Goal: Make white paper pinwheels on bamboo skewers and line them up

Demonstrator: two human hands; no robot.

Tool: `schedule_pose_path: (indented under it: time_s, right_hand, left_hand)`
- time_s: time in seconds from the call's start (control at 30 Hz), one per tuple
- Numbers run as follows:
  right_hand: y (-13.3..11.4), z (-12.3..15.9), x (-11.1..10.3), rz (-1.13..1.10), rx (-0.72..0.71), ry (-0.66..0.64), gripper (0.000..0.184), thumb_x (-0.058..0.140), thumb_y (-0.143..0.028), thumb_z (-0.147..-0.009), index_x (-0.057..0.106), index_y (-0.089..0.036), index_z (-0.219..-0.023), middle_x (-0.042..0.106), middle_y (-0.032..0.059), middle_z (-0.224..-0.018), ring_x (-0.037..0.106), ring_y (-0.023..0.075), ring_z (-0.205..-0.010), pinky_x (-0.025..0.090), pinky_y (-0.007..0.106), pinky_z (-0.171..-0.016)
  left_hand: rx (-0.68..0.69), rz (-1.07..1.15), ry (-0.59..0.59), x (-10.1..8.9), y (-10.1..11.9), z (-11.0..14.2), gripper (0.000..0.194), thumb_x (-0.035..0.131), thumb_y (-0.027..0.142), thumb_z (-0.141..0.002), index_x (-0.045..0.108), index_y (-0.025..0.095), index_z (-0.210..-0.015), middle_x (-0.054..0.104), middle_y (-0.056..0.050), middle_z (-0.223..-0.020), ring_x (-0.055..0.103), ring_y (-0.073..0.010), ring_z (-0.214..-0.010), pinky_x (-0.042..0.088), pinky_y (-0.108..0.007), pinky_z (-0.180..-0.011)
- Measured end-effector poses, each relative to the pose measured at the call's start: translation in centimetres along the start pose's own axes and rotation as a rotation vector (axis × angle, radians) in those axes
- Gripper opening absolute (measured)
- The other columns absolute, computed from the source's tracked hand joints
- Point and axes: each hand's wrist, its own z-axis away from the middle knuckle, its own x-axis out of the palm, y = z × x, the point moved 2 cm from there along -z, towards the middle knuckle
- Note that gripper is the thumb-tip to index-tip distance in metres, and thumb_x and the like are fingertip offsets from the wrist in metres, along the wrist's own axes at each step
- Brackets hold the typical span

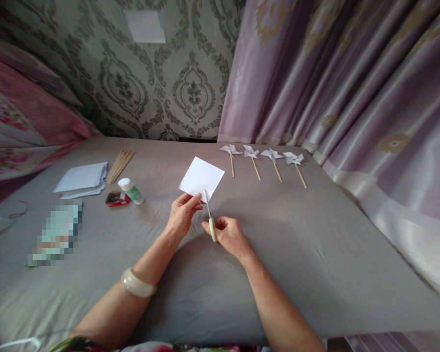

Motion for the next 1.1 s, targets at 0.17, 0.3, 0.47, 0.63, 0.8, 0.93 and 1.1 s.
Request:
schedule_pose_path:
  time_s: [0.17, 0.3, 0.47, 0.63, 0.8, 0.93, 1.1]
  right_hand:
    - [0.56, -0.25, -0.02, -0.001, -0.015, 0.016, 0.04, 0.073, -0.051, -0.062, 0.052, -0.018, -0.055, 0.047, -0.0044, -0.05, 0.036, 0.0081, -0.048, 0.029, 0.024, -0.046]
    - [0.63, -0.26, -0.04, 0.011, -0.018, 0.023, 0.04, 0.073, -0.051, -0.062, 0.052, -0.018, -0.055, 0.048, -0.0041, -0.05, 0.036, 0.0083, -0.049, 0.029, 0.024, -0.046]
    - [0.24, -0.08, 0.02, -0.004, -0.04, 0.026, 0.04, 0.074, -0.051, -0.062, 0.053, -0.017, -0.057, 0.047, -0.0044, -0.052, 0.037, 0.0088, -0.051, 0.03, 0.024, -0.049]
    - [0.02, -0.01, 0.01, -0.009, -0.062, 0.037, 0.042, 0.072, -0.054, -0.063, 0.054, -0.017, -0.058, 0.048, -0.004, -0.052, 0.038, 0.0091, -0.051, 0.03, 0.025, -0.049]
    - [0.22, -0.1, 0.04, -0.014, -0.055, 0.038, 0.04, 0.072, -0.052, -0.064, 0.056, -0.016, -0.059, 0.049, -0.0031, -0.053, 0.038, 0.009, -0.051, 0.031, 0.024, -0.048]
    - [0.49, -0.24, 0.11, -0.014, -0.053, 0.057, 0.038, 0.074, -0.05, -0.063, 0.057, -0.016, -0.059, 0.051, -0.0026, -0.054, 0.039, 0.009, -0.051, 0.032, 0.024, -0.048]
    - [0.67, -0.34, 0.15, 0.005, -0.068, 0.072, 0.039, 0.073, -0.052, -0.063, 0.059, -0.016, -0.059, 0.053, -0.0021, -0.053, 0.04, 0.0093, -0.05, 0.032, 0.024, -0.048]
  left_hand:
    - [-0.006, 0.008, 0.004, 0.1, 0.08, 0.04, 0.022, 0.077, 0.032, -0.062, 0.066, 0.015, -0.071, 0.063, -0.001, -0.068, 0.057, -0.0093, -0.06, 0.045, -0.021, -0.058]
    - [-0.015, 0.01, 0.004, 0.18, 0.21, 0.11, 0.023, 0.077, 0.031, -0.061, 0.066, 0.014, -0.072, 0.063, -0.001, -0.067, 0.057, -0.0093, -0.059, 0.044, -0.022, -0.058]
    - [-0.02, 0.004, -0.005, 0.28, 0.29, 0.25, 0.024, 0.077, 0.032, -0.061, 0.067, 0.014, -0.072, 0.064, -0.001, -0.065, 0.058, -0.0099, -0.059, 0.045, -0.023, -0.059]
    - [-0.052, 0.001, -0.028, 0.37, -0.1, 0.35, 0.025, 0.078, 0.033, -0.06, 0.065, 0.013, -0.069, 0.063, -0.002, -0.061, 0.057, -0.0102, -0.056, 0.046, -0.024, -0.059]
    - [-0.054, 0.005, -0.022, 0.4, -0.15, 0.34, 0.025, 0.078, 0.033, -0.059, 0.065, 0.013, -0.069, 0.063, -0.001, -0.061, 0.057, -0.0097, -0.055, 0.046, -0.023, -0.059]
    - [-0.05, 0.009, -0.017, 0.49, 0.03, 0.39, 0.025, 0.078, 0.033, -0.059, 0.065, 0.014, -0.068, 0.062, -0.001, -0.06, 0.056, -0.0096, -0.055, 0.045, -0.023, -0.058]
    - [-0.055, 0.015, -0.013, 0.58, 0.12, 0.44, 0.025, 0.078, 0.032, -0.058, 0.065, 0.014, -0.066, 0.062, -0.001, -0.06, 0.056, -0.0094, -0.054, 0.046, -0.023, -0.058]
